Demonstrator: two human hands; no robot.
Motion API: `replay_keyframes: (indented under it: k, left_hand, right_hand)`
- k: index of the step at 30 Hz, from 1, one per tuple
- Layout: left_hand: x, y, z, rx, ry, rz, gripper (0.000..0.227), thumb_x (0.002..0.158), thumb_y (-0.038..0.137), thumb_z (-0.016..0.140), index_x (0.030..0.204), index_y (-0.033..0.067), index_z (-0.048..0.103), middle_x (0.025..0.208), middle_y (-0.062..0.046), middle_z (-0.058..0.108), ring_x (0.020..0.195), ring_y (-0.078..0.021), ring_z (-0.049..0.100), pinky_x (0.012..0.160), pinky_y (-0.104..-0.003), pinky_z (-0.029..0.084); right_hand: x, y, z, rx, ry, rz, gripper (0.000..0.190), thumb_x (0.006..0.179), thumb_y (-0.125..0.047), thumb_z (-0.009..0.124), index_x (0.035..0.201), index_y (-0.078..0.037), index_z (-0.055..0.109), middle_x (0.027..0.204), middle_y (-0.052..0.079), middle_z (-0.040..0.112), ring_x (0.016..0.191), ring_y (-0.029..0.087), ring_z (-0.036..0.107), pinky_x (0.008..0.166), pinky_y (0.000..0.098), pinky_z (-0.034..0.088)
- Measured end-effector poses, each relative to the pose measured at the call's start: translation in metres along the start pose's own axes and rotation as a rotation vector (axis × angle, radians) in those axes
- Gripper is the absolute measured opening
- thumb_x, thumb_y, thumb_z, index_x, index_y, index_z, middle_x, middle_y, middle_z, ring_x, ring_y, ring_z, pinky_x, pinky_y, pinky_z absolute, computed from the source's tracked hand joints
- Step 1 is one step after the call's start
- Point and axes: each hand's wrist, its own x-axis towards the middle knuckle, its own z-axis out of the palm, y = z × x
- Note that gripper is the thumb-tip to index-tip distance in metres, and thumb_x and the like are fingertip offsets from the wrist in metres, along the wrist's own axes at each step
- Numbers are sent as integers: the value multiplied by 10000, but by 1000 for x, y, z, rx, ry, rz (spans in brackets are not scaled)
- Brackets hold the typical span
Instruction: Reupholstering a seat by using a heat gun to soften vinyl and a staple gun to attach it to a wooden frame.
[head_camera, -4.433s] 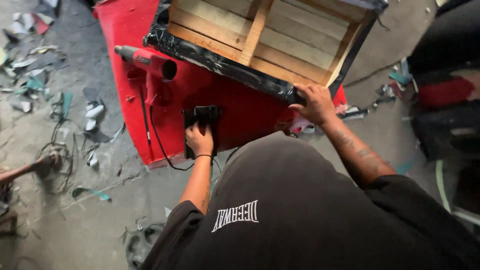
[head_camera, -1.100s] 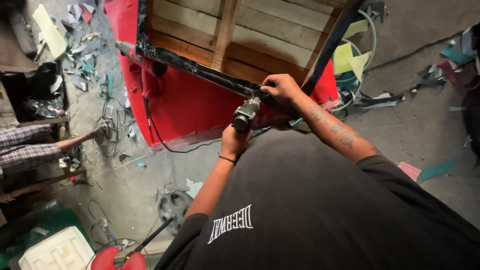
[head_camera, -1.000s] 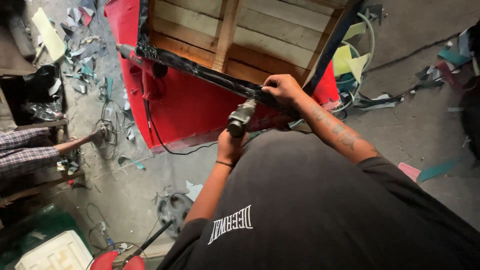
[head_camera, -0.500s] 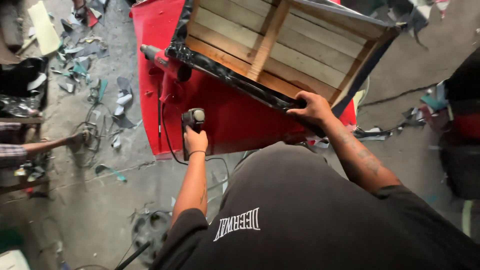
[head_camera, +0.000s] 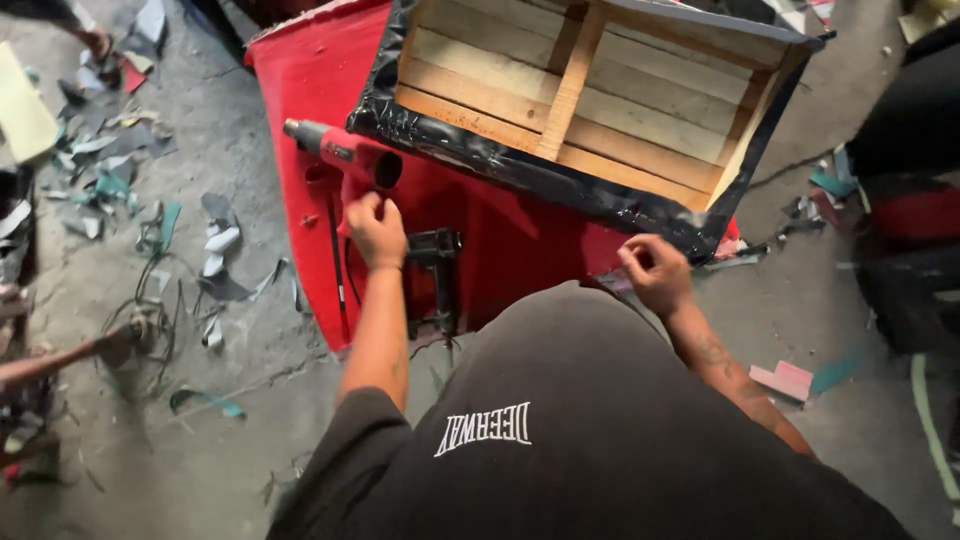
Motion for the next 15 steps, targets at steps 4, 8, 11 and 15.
replay_keyframes:
  k: [4, 8, 11, 15]
  left_hand:
    - [104, -29, 41, -136, 109, 248, 387, 891, 206, 777, 1176, -24, 649, 1076, -264, 587, 1073, -442, 577, 974, -508, 461]
    - [171, -40, 91, -132, -265, 34, 580, 1022, 348, 673, 1450, -18, 535, 1413, -289, 540, 1365, -423, 510, 1186, -490, 402]
    - [196, -19, 92, -348, -253, 23, 451, 1042, 227, 634, 1431, 9, 575, 1385, -266, 591, 1345, -394, 535, 1173, -435, 431]
    - [197, 11, 87, -596, -249, 125, 415, 1004, 174, 617, 1379, -3, 594, 1326, -120, 662, 1219, -231, 624, 1094, -345, 465]
  right_hand:
    - [-17, 28, 19, 113, -379, 602, 234, 1001, -382, 715, 998, -149, 734, 820, 145, 691, 797, 322, 654, 768, 466, 498]
    - [-11, 77, 31, 92, -234, 544, 338, 1058, -291, 673, 759, -135, 675, 659, 106, 588, 674, 184, 532, 684, 395, 458]
    - [26, 84, 23, 84, -51, 409, 277, 1076, -192, 694, 842, -43, 691, 742, 231, 592, 729, 369, 577, 760, 459, 489]
    - [102, 35, -4, 146, 10, 252, 287, 1081, -160, 573, 1262, 50, 648, 1224, 175, 670, 1125, 268, 612, 1027, 393, 459]
